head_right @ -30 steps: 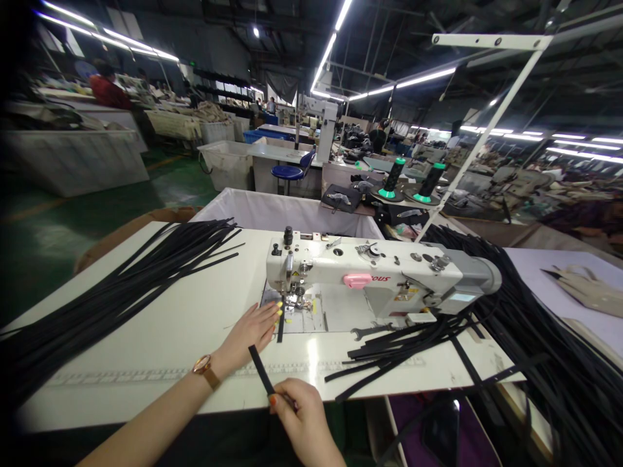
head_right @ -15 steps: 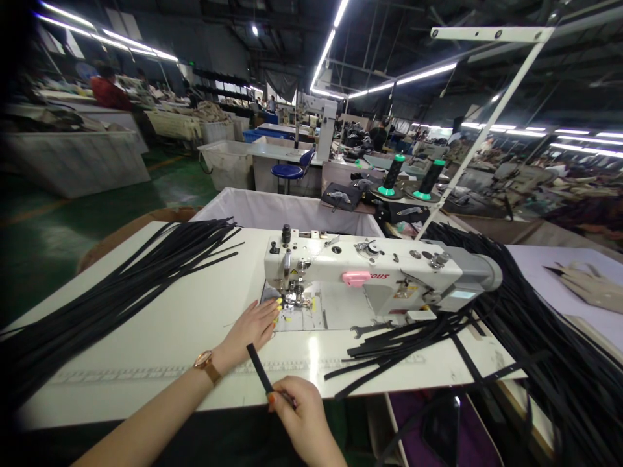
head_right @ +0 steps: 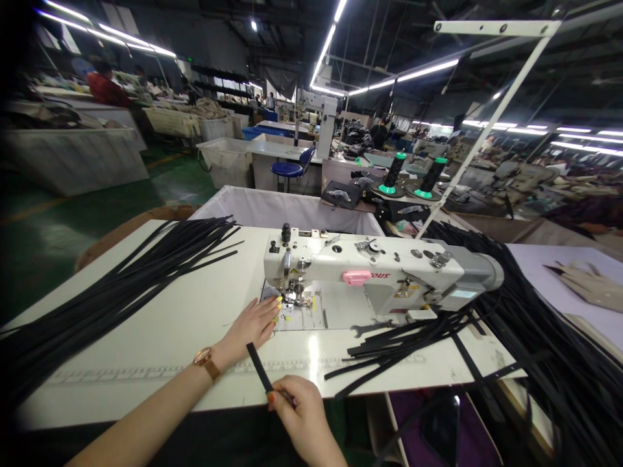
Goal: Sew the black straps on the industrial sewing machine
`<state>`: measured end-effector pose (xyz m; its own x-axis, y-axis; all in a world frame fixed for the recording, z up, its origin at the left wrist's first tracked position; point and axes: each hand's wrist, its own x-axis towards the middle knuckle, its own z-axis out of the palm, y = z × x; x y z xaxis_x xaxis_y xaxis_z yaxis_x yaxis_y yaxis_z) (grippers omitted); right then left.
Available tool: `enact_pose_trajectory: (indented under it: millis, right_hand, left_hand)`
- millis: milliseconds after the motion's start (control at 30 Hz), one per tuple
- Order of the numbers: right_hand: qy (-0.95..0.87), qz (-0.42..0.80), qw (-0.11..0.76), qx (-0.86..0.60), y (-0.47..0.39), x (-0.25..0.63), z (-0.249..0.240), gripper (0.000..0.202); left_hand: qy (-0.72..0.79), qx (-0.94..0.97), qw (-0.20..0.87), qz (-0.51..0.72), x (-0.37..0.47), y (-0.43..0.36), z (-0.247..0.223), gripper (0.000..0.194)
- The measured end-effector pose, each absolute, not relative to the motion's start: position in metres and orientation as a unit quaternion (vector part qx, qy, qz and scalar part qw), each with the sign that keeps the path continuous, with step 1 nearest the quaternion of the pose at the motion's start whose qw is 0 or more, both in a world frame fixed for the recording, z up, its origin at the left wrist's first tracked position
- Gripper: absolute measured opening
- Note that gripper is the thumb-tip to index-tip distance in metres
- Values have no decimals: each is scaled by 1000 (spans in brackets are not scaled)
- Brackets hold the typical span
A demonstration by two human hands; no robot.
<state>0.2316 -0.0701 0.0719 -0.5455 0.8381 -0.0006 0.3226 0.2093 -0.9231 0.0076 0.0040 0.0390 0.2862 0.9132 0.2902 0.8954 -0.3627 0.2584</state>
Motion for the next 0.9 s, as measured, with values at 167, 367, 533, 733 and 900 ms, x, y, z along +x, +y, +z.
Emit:
enact_pose_trajectory:
  millis: [167, 367, 533, 733, 900]
  right_hand:
    - [-730, 487, 263, -402, -69, 231, 71, 31]
    - [-732, 482, 277, -395, -68, 229, 71, 29]
    - [-717, 486, 279, -416, -67, 229, 68, 27]
    - [-643, 511, 337, -461, -54, 214, 62, 35]
    - [-642, 513, 345, -452, -24, 189, 68, 36]
  left_hand:
    - [561, 802, 20, 204, 7, 5, 38, 39]
    - [558, 801, 23, 215, 6, 5, 36, 40]
    - [568, 791, 22, 227, 7, 2, 35, 41]
    - [598, 752, 17, 277, 3, 0, 35, 34]
    - [586, 759, 18, 284, 3, 0, 36, 32]
